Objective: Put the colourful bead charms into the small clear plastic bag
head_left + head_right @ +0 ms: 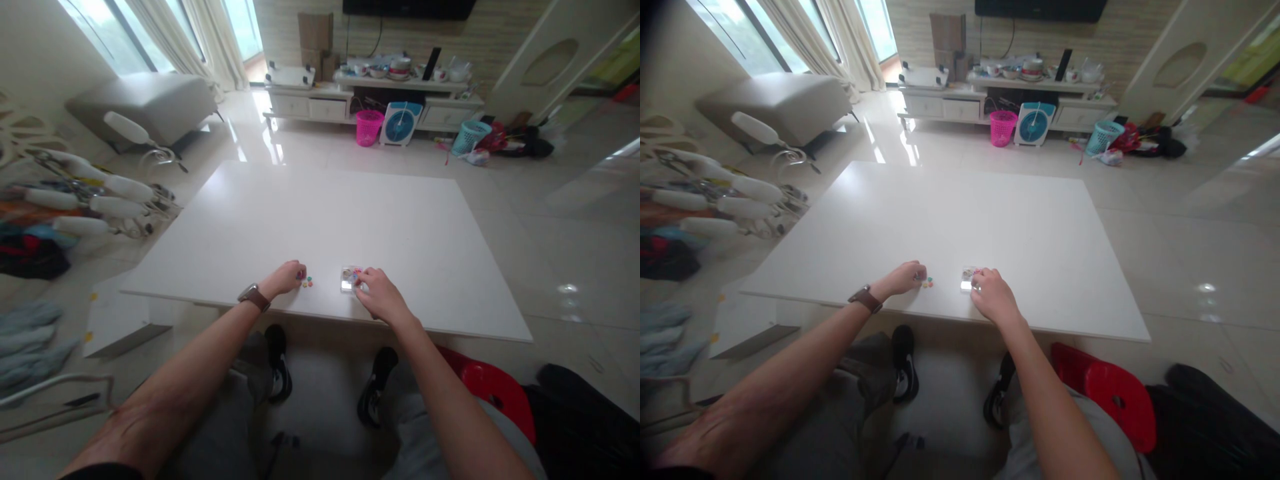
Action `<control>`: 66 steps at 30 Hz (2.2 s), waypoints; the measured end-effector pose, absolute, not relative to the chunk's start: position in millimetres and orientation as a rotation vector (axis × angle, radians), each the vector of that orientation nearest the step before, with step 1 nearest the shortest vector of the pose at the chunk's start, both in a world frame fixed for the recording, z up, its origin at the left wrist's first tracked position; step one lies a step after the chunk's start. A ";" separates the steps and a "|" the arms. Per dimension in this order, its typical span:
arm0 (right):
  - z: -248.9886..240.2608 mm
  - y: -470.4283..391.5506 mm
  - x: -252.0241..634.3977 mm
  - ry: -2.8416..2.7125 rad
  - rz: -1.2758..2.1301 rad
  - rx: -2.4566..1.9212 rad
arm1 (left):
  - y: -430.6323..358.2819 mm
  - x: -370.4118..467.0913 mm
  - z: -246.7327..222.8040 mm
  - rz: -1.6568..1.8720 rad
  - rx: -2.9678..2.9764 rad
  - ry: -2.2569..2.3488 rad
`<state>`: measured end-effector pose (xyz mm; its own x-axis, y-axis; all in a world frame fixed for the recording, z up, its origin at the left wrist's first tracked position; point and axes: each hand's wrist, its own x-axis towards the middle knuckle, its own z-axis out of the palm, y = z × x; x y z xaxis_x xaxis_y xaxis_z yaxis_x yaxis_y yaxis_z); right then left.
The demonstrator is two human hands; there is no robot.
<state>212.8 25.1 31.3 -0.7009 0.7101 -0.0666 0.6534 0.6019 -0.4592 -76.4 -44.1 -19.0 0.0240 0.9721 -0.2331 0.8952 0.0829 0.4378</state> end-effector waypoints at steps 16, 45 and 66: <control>28.4 30.6 212.3 -2.676 0.695 -1.153 | -32.6 -64.0 9.5 0.448 1.657 1.890; 4.1 64.6 186.5 -2.147 0.950 -1.062 | 32.1 7.8 13.1 0.871 0.974 1.153; 1.0 55.4 179.9 -2.496 0.704 -1.099 | 21.7 -9.6 20.3 1.045 0.962 1.454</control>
